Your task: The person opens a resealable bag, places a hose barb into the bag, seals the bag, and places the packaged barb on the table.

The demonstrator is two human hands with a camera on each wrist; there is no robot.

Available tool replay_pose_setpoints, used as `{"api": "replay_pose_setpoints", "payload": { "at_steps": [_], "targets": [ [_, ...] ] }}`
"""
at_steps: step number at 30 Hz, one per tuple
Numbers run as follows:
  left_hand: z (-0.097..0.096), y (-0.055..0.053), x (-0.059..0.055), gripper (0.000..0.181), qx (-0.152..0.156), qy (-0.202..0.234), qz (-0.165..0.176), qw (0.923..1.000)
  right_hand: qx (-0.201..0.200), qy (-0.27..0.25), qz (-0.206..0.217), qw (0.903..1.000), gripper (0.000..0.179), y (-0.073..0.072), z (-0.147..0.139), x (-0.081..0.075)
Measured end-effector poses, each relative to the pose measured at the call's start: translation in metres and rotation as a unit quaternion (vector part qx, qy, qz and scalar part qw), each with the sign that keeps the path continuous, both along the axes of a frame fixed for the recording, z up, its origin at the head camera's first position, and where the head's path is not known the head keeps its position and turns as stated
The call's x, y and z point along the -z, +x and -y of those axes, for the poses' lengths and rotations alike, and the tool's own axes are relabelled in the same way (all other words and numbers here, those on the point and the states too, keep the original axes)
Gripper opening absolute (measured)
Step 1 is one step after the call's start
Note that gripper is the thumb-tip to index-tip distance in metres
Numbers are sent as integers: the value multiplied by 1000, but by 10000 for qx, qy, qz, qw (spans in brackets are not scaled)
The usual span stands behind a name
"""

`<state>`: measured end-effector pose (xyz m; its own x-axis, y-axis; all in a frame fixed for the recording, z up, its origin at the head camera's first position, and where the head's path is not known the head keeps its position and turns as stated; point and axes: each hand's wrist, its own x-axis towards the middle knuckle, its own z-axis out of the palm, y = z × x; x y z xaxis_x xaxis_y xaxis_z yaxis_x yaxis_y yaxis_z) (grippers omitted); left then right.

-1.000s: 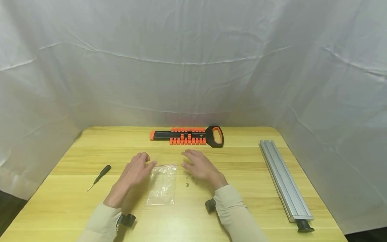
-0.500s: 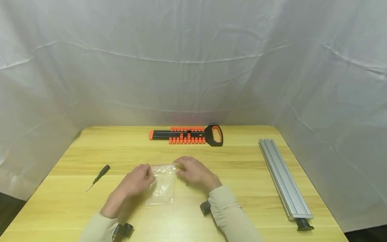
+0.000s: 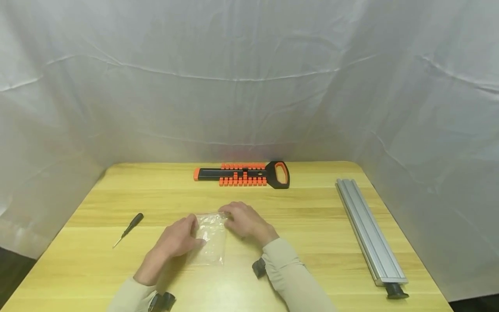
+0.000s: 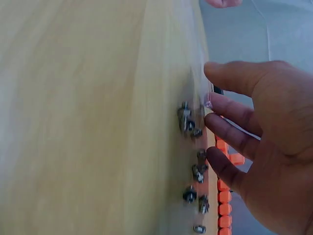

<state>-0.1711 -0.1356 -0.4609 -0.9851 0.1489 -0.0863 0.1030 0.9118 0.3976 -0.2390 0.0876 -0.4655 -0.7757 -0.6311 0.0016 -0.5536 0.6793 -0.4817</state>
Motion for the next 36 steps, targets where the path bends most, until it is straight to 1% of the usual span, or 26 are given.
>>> {"api": "replay_pose_setpoints", "payload": {
  "at_steps": [4,9,14,16,18,22,25,27,31,34,36],
  "targets": [
    [0,-1,1,49,-97,81,63,9999,205,-174,79,9996,39,-4,6,3],
    [-1,-2,2,57,-245,110,83,9996,383,-320,125,9987,25,-6,9,7],
    [-2,-3,2,65,-312,104,136,9994,487,-552,165,9972,15,-4,10,6],
    [-2,-3,2,61,-312,104,171,9993,543,-684,241,9959,13,-3,9,5],
    [-1,-3,3,53,-277,133,141,9994,609,-813,324,9943,12,-3,8,2],
    [3,-3,5,24,-241,362,78,9990,699,-971,437,9919,12,-3,6,0],
    [4,-3,4,7,-212,593,-18,9980,682,-1040,508,9909,11,-4,3,0],
    [5,-5,4,3,-193,640,-144,9977,629,-1064,557,9908,10,-4,1,0],
    [7,-7,3,4,-173,589,-403,9973,480,-1072,677,9908,13,-4,1,2],
    [6,-10,3,5,-198,617,-466,9968,519,-1062,702,9905,16,-3,2,2],
    [5,-12,1,7,-205,655,-483,9965,618,-1054,707,9900,15,-2,2,1]
  ]
}}
